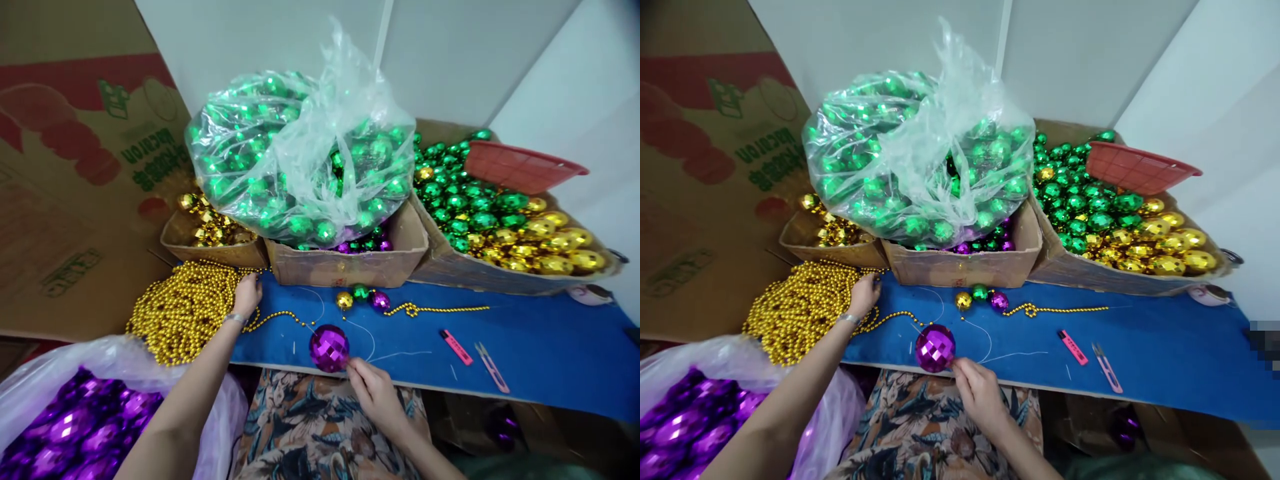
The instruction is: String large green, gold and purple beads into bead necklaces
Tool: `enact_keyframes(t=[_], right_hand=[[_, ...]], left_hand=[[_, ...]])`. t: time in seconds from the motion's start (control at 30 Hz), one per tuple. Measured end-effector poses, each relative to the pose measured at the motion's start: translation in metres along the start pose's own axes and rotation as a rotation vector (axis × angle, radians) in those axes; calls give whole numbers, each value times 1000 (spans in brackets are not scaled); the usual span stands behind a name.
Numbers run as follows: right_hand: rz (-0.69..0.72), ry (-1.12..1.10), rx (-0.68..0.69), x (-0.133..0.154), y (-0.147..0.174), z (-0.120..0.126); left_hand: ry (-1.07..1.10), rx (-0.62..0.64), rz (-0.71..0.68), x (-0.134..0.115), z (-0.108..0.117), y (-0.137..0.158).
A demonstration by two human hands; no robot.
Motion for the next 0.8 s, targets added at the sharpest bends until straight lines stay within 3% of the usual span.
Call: enact_keyframes(t=[0.17, 0.43, 0.6, 0.8], right_hand=[[-14, -1, 15, -6, -1, -5], [-16, 3, 28, -10, -3, -8], [-42, 6, 44, -15, -5, -13], [-69, 9, 19, -20, -3, -6]], left_hand=[[-297, 90, -56, 7, -21, -24], [-545, 129, -104, 16, -26, -18], [-512, 118, -82, 15, -20, -20], [-244, 67, -68, -2, -3, -15]])
Point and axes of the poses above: each hand's wrist, its own y-axis away from the middle knuckle, its own z-axis out of the back of the hand, x = y × z, the point moved 10 cm from there along -y, towards the middle knuckle, and after that the axes turned 3 degrees about y, right-handed, at the moved point
